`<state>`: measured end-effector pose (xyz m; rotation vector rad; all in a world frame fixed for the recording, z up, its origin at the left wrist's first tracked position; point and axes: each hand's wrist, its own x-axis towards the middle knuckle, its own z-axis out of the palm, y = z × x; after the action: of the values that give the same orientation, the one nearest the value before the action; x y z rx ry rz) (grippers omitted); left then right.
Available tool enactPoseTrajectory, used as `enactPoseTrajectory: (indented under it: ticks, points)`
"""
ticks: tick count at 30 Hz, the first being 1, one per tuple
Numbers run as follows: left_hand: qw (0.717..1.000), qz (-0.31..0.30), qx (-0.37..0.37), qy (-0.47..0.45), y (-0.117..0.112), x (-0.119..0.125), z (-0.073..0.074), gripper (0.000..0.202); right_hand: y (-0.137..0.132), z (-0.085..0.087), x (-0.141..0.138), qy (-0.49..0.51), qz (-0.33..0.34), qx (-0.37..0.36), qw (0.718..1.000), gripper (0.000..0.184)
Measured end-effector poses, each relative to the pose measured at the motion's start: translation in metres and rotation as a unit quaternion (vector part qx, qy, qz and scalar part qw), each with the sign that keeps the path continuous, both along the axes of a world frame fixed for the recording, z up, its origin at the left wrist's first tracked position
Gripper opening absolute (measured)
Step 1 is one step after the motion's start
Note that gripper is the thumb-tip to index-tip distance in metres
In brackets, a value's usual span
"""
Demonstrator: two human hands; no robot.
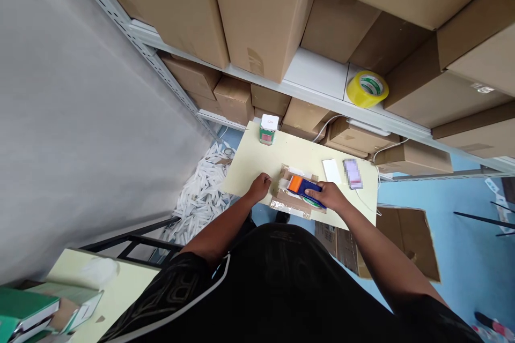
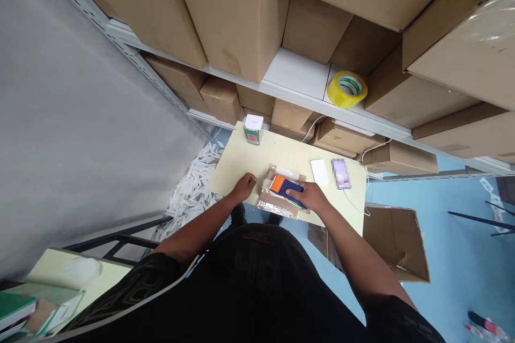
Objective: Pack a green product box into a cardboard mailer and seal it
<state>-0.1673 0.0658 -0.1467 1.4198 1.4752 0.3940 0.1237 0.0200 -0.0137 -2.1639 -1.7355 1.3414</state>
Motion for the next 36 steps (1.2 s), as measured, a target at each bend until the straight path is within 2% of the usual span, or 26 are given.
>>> enactPoseTrajectory:
  ticks: [5,9,12,14,16,19,22,26,30,36]
  points:
    - [1.0,-0.014,-0.003,0.004,-0.006,0.018,-0.014,0.02,0.009,0.002,-0.005,-0.017,0.018,-0.022,0.999,0.06]
    - [1.0,-0.023,0.004,0.011,-0.009,0.026,-0.016,0.034,0.015,-0.001,-0.011,-0.017,0.008,-0.025,0.999,0.062]
    - [0.999,-0.022,0.038,0.021,-0.009,0.024,-0.005,0.057,0.016,-0.006,-0.01,0.007,-0.011,-0.033,0.999,0.06]
    - [0.991,-0.076,0.111,0.0,-0.007,0.02,0.008,0.067,0.016,-0.008,-0.006,0.038,-0.04,-0.044,0.998,0.06]
    - [0.97,-0.161,0.176,-0.034,-0.003,0.016,0.021,0.075,0.014,-0.01,-0.002,0.072,-0.066,-0.057,0.994,0.061]
    - [0.954,-0.241,0.173,-0.046,0.003,0.013,0.036,0.083,0.012,-0.012,0.003,0.094,-0.079,-0.061,0.99,0.063]
    - [0.948,-0.261,0.18,-0.032,0.005,0.016,0.046,0.086,0.01,-0.015,0.005,0.09,-0.077,-0.055,0.991,0.064]
    - [0.929,-0.28,0.239,-0.018,0.001,0.026,0.05,0.086,0.01,-0.017,0.005,0.101,-0.079,-0.047,0.991,0.062]
    - [0.923,-0.289,0.253,-0.002,0.001,0.033,0.046,0.086,0.011,-0.017,0.006,0.113,-0.09,-0.059,0.988,0.059]
    - [0.919,-0.287,0.271,-0.006,0.005,0.03,0.046,0.081,0.009,-0.019,0.008,0.138,-0.08,-0.055,0.986,0.056]
